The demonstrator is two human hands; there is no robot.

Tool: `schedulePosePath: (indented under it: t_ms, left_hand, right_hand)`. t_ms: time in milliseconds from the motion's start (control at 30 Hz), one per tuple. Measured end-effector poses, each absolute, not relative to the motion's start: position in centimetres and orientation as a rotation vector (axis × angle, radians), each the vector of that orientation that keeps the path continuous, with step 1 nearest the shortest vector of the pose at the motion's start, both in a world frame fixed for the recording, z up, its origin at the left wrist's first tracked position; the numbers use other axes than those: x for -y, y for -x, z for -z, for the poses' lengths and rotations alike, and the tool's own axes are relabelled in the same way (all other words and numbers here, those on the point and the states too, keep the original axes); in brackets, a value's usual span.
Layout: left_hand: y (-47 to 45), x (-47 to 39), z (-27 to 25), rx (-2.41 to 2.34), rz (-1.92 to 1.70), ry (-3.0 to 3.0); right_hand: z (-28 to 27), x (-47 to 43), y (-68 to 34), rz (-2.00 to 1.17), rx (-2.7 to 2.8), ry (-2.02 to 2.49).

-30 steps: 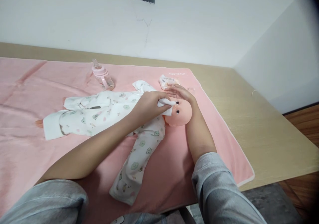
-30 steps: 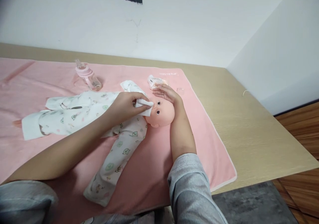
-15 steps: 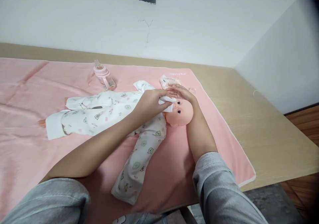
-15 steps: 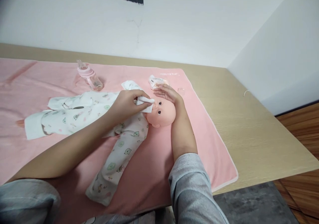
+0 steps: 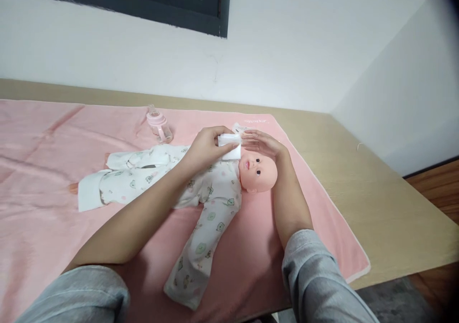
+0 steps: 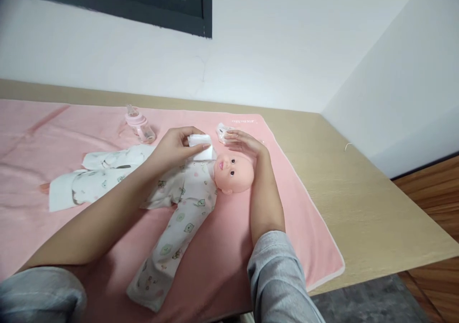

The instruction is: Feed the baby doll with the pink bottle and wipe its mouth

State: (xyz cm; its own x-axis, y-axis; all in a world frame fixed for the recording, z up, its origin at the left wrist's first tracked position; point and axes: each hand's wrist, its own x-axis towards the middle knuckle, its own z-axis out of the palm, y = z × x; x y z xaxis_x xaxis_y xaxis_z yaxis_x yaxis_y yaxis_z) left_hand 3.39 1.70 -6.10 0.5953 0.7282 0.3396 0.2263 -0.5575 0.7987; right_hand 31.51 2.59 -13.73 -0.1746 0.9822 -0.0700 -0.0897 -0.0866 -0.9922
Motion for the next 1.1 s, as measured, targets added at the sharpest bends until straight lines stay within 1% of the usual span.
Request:
schedulePosePath:
  t_ms: [133,233,333,500,633,800,1000,1100]
  left_hand:
    - [-2.1,-3.3,5.4,-0.832,-0.956,-2.101]
    - [-1.0,-4.6,5.1,-0.888,-0.99,-2.086]
    - [-0.2,-5.6,5.1,-0.91,-1.02,-2.085]
    - [0.3,-6.4,5.6,-0.946,-1.055,-2.085]
    - [0.4,-6.5,5.6,-0.947,-1.049,-2.073]
    - [0.3,-6.5,5.6,-0.928,-1.008,-2.048]
    - [0.2,-6.8,5.9,-0.885,-0.986,-1.966]
    - [0.7,-7.3,5.7,-0.883,-1.021,-1.892]
  right_hand:
    - [7.9,0.1,-31.3,-1.161,1.486,1.183]
    - [3.3,3.2,-29.3,-0.889,1.832,1.377]
    - [0.5,5.9,-25.7,-0.656,2.13,1.464]
    - [0.5,7.2,-19.9,-0.478,2.416,1.456]
    - [1.4,6.4,-17.8,-0.417,2.462,1.584]
    - [1.8,5.9,-17.6,-0.425,2.416,1.742]
    - [1.8,5.5,-18.8,-0.401,2.402,1.585]
    - [1.4,5.0,-20.5,-0.36,2.254,1.577]
